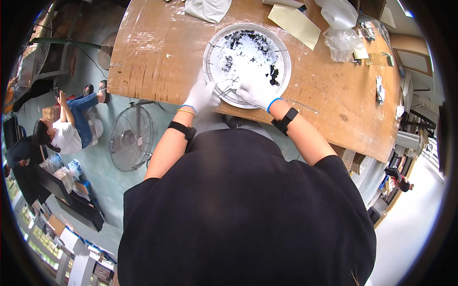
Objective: The recorder is cleaning or preparing small black components in a bucket of liquid, possibly water or a solvent.
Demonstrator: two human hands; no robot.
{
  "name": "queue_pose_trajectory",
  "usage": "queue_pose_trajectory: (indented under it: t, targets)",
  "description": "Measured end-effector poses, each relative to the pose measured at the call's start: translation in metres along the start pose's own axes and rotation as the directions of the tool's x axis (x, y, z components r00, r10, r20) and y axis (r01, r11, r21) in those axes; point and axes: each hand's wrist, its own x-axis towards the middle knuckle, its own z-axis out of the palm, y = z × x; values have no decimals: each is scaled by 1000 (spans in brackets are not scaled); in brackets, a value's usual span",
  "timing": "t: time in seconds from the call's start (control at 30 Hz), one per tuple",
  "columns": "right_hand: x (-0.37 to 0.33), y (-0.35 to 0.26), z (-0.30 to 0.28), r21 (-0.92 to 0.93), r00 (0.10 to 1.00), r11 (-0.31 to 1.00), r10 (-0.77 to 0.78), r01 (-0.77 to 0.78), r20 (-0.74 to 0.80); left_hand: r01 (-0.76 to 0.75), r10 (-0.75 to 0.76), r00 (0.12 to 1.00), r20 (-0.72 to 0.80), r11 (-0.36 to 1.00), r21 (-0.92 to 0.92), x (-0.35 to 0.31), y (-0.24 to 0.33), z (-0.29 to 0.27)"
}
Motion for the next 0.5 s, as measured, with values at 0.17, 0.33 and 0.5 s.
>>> queue_pose_trajectory:
  t: [0.17, 0.33, 0.5]
  targets:
    - [-13, 11, 25, 198, 976, 956, 212, -216, 39, 60, -60, 998, 3, 997, -51, -5, 11, 4]
    - [-27, 3, 52, 70, 969, 985, 165, -155, -182, 80, -80, 997, -1, 996, -35, -4, 12, 3]
    - [-24, 1, 51, 172, 974, 963, 218, -206, -54, 47, -48, 999, -12, 999, -12, 2, 0, -1]
